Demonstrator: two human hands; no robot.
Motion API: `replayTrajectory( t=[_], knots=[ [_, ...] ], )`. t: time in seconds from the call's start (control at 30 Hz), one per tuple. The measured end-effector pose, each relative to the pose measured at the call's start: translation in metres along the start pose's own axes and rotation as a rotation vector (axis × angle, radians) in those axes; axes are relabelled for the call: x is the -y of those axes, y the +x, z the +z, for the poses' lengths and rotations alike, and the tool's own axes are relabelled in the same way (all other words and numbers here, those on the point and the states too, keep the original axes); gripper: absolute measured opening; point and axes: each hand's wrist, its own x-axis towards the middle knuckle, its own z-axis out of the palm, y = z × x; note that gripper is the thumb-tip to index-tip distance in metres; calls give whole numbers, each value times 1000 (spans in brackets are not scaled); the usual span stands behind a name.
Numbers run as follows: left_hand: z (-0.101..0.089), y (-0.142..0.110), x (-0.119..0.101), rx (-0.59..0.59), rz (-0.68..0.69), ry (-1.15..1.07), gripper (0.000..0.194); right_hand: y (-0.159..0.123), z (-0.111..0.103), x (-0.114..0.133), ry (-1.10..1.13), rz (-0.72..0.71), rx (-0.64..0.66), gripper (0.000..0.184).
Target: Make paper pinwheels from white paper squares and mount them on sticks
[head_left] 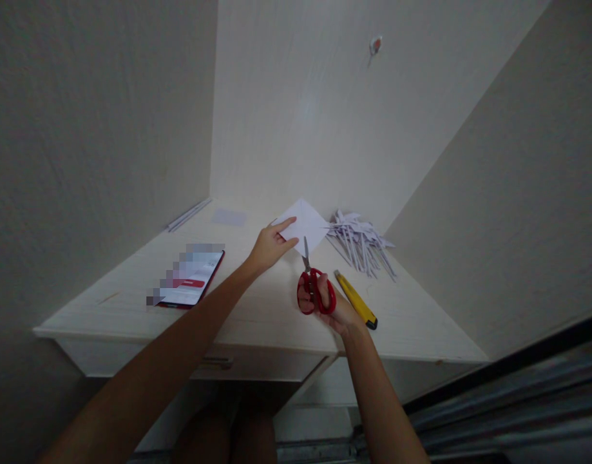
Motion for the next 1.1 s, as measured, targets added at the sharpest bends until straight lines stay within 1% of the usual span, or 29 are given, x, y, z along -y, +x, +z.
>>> replayTrajectory(
  t=[0.37, 0.83, 1.1],
  knots=[
    [0, 0, -1, -8, 3, -3, 59, 0, 3, 0, -4, -18, -32, 45],
    [0, 0, 0, -2, 9, -1, 62, 0, 9, 0, -78, -53, -74, 44],
    [0, 0, -1, -3, 14, 16, 60, 3, 10, 1, -143, -68, -83, 42]
  ],
)
